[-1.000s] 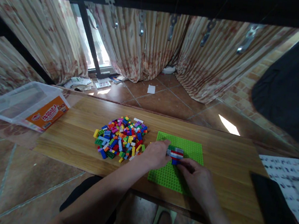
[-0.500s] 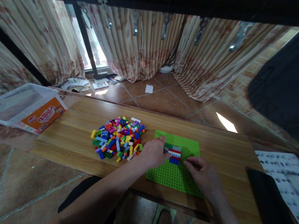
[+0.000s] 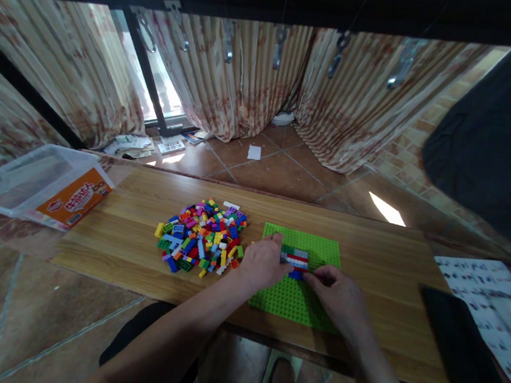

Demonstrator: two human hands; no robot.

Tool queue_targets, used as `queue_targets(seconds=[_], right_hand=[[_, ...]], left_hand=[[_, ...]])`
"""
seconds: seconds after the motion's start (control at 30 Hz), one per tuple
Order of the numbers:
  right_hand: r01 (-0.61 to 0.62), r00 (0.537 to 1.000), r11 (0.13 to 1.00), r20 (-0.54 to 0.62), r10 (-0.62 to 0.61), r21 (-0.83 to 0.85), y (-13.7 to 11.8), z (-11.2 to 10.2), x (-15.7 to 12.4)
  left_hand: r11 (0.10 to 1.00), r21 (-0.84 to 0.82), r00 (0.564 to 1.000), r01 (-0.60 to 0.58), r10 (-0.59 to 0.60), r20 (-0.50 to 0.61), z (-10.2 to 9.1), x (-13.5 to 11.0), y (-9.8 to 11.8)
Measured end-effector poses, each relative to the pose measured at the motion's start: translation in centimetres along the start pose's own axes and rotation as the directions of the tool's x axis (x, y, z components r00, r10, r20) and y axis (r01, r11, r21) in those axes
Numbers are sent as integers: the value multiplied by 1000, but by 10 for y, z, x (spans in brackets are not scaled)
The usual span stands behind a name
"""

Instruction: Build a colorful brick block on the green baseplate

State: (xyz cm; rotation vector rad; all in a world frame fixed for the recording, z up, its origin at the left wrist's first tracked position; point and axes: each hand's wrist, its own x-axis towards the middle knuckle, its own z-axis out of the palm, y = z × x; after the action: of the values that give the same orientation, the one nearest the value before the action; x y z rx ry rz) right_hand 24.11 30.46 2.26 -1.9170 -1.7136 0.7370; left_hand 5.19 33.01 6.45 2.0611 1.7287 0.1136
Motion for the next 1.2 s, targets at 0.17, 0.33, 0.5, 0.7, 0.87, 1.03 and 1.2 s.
queue_targets(seconds=[0.17, 0.33, 0.5, 0.7, 0.87, 1.03, 1.2], right_hand=[[140, 988, 984, 53, -146, 110, -1, 0, -4], [314, 948, 949, 57, -314, 7, -9, 5, -8], [355, 935, 931, 62, -350, -81, -8, 8, -8], [359, 933, 927, 84, -351, -112, -2, 0, -7], [354, 935, 929, 76, -347, -111, 1, -1, -5], [342, 939, 932, 69, -336, -121, 1, 4, -4], [308, 950, 947, 71, -303, -89, 1, 2, -3]], left_hand=[[999, -27, 1000, -18, 19, 8, -3, 0, -2], [1000, -29, 1000, -2, 2, 5, -4, 0, -3], [999, -34, 1000, 0, 0, 9, -3, 0, -3], [999, -39, 1000, 9, -8, 14, -4, 0, -2], [999, -37, 1000, 7, -8, -21, 2, 0, 1], [999, -25, 998, 26, -27, -48, 8, -1, 4], [998, -42, 995, 56, -59, -85, 10, -2, 8]])
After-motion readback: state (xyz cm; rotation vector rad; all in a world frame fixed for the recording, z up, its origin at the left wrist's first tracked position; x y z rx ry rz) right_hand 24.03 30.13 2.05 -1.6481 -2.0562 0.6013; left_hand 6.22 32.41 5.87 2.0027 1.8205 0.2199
